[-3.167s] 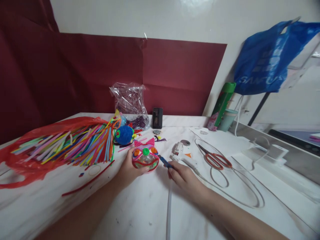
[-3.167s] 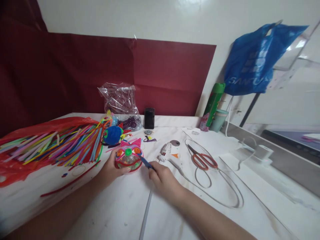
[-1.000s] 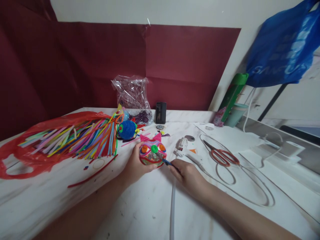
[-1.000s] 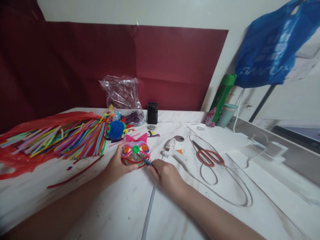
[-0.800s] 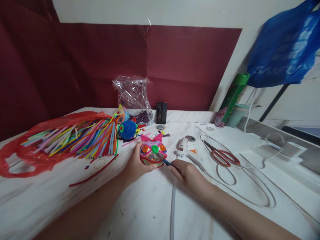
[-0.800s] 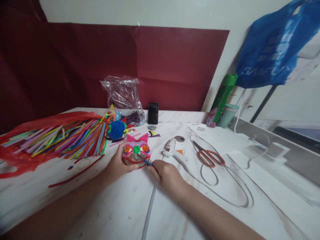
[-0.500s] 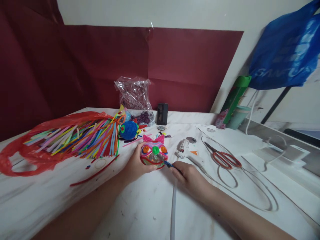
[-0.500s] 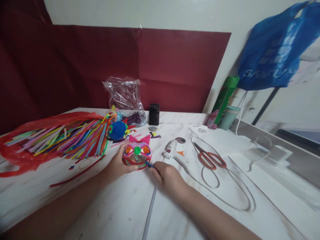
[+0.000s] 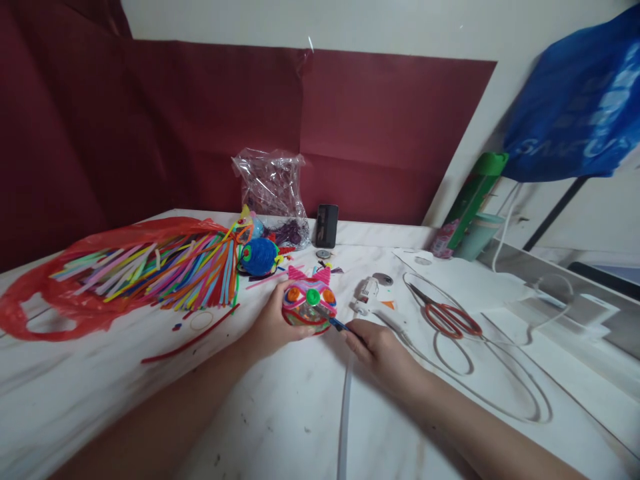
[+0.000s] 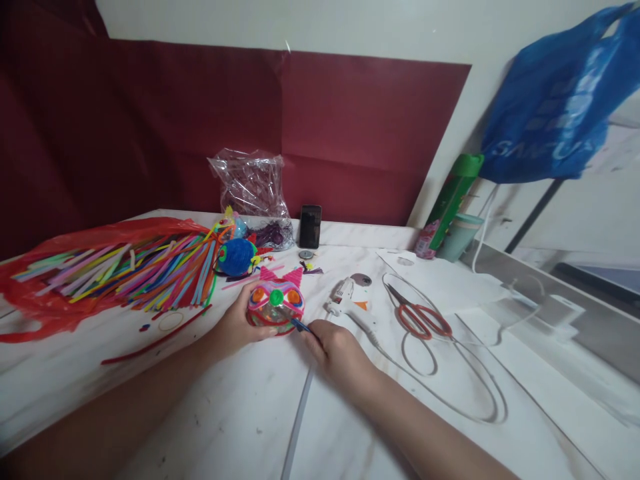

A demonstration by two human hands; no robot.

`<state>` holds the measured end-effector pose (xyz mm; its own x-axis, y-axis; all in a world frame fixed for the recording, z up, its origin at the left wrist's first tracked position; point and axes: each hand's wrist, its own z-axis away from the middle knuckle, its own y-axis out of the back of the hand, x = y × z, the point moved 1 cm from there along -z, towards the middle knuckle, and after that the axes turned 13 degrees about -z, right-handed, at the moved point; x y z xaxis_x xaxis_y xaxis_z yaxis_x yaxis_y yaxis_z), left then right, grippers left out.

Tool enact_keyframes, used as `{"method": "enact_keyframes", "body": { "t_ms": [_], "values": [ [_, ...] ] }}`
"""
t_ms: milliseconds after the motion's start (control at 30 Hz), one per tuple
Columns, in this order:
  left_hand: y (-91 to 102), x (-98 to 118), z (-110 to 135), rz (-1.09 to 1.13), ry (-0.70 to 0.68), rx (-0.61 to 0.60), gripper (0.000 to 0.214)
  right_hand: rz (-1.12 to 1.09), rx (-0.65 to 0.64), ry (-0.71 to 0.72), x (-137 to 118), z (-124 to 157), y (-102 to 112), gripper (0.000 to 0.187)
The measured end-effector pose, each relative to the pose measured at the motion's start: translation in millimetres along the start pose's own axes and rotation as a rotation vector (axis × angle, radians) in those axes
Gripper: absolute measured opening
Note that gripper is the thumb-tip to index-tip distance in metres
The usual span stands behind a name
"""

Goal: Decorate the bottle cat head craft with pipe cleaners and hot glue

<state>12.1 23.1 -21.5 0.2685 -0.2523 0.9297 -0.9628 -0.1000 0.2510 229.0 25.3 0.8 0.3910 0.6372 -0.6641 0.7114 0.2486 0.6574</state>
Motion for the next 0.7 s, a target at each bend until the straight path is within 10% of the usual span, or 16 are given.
{"method": "enact_keyframes", "body": {
  "t_ms": [700],
  "values": [
    [0.3, 6.0, 0.5, -0.168, -0.02, 0.048, 0.086, 0.103, -0.042, 0.047, 4.3, -1.7, -1.8, 0.032]
  ]
}}
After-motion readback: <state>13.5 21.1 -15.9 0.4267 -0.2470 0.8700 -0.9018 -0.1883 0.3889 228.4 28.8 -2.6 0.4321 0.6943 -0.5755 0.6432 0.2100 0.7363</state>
